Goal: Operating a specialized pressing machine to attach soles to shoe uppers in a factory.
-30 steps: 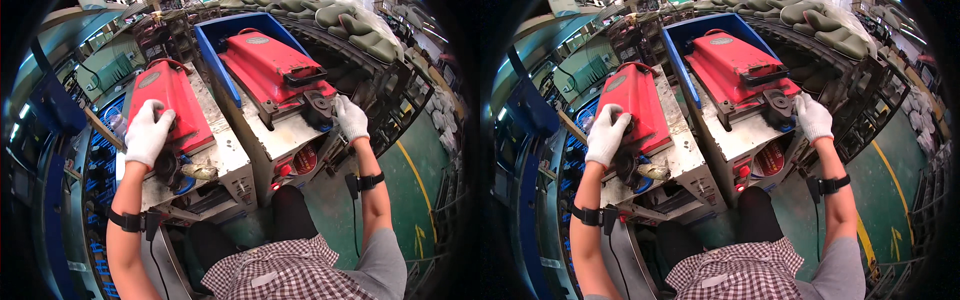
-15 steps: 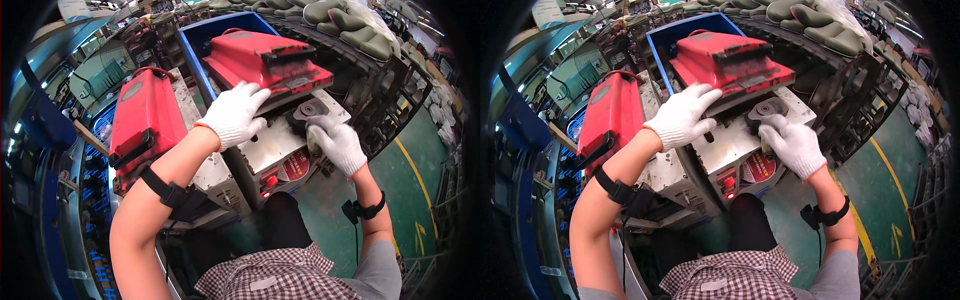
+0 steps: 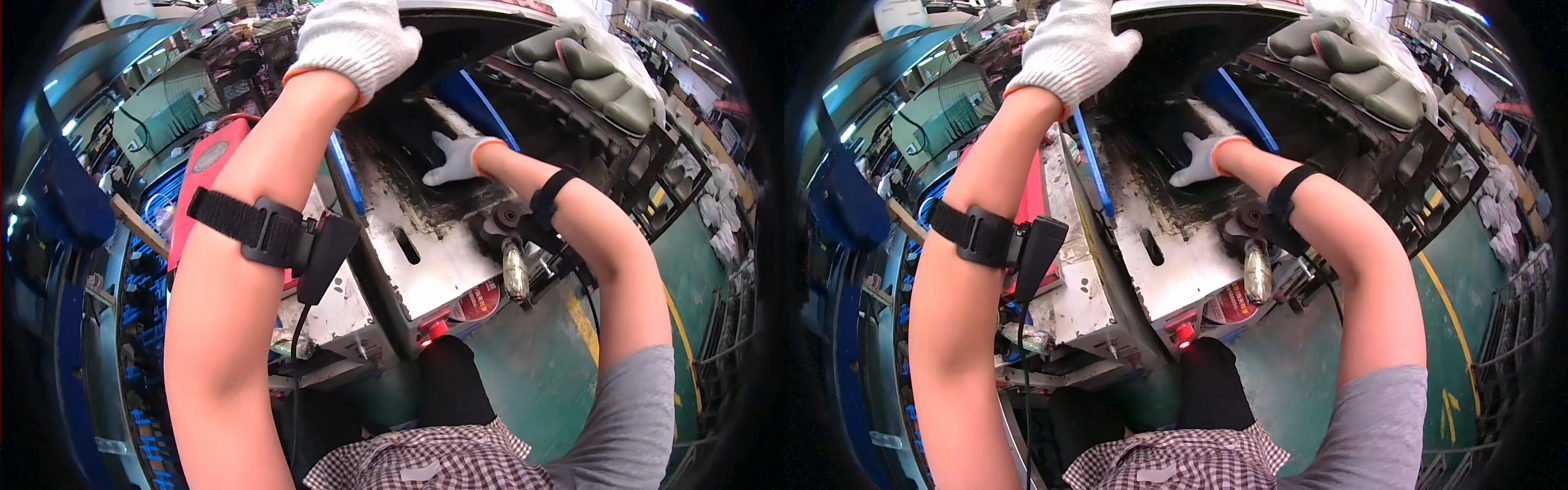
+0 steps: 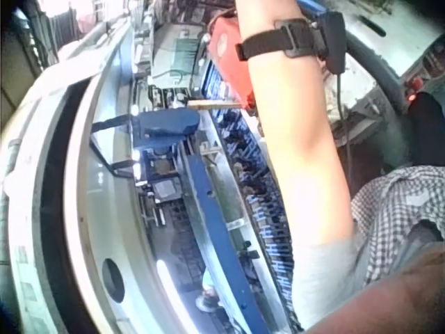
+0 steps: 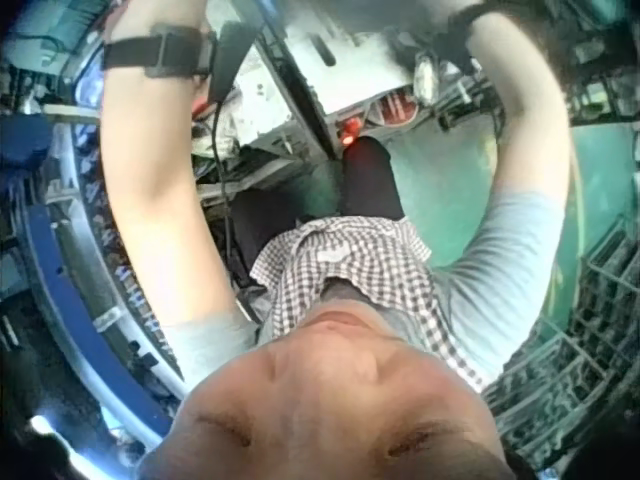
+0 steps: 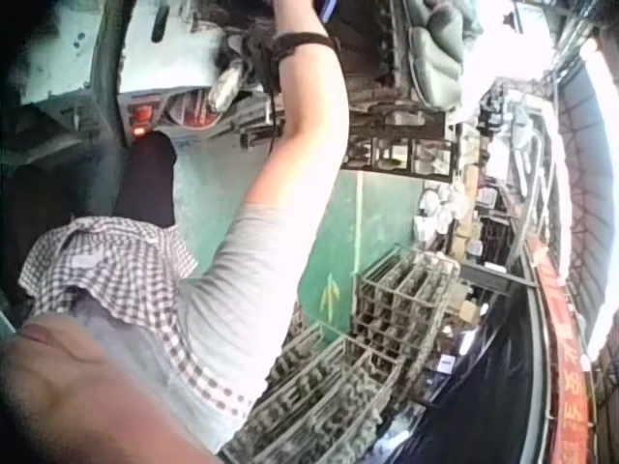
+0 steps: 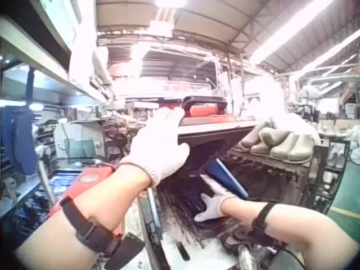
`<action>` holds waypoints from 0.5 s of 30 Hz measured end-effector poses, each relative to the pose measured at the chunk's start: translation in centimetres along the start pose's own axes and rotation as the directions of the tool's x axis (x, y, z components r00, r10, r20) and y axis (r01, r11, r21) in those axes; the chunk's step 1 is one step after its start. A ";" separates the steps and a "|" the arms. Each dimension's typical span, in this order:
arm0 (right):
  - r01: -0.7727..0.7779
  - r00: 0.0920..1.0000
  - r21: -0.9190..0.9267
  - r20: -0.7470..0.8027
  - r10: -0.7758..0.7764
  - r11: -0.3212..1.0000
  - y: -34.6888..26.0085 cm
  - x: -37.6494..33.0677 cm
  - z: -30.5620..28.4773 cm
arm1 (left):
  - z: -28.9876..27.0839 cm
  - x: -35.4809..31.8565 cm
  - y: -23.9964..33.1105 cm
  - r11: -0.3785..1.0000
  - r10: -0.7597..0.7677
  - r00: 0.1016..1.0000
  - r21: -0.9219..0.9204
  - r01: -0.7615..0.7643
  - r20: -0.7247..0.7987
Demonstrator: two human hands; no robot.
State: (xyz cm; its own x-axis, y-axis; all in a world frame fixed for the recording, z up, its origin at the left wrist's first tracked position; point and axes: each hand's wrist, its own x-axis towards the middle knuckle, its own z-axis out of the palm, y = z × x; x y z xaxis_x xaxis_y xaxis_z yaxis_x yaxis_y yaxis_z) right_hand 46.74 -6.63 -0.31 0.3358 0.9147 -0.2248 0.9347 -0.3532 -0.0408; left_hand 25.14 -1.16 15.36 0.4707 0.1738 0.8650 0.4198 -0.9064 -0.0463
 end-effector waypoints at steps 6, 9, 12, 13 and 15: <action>-0.034 0.983 0.113 -0.174 0.054 0.993 0.2 -0.2 -0.9 | -1.3 -0.4 -0.8 0.998 -0.056 0.995 0.028 0.054 0.088; 0.079 0.970 0.633 -0.229 0.088 0.771 1.3 -2.0 -1.6 | -3.4 -2.6 -0.6 0.987 0.069 0.993 -0.154 -0.054 0.095; -0.105 0.964 0.937 0.014 0.265 0.333 0.1 -8.1 -2.5 | -3.9 -7.6 -3.0 0.916 -0.169 0.946 -0.310 0.255 0.278; -0.073 0.985 0.980 0.042 0.167 0.185 0.6 -9.9 -2.0 | -4.9 -9.1 -3.1 0.787 -0.274 0.872 -0.427 0.446 0.405; -0.065 0.993 0.998 0.064 0.098 0.005 -1.1 -12.7 -0.9 | -6.3 -12.9 -3.5 0.430 -0.385 0.778 -0.649 0.627 0.497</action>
State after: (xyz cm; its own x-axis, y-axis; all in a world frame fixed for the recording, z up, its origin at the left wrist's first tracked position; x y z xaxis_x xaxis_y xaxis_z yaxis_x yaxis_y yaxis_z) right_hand 41.56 -17.65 3.48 0.4179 0.8610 -0.2899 -0.1334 -0.2575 -0.9570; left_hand 12.64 -2.63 7.50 0.5901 0.6753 0.4424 -0.0277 -0.5307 0.8471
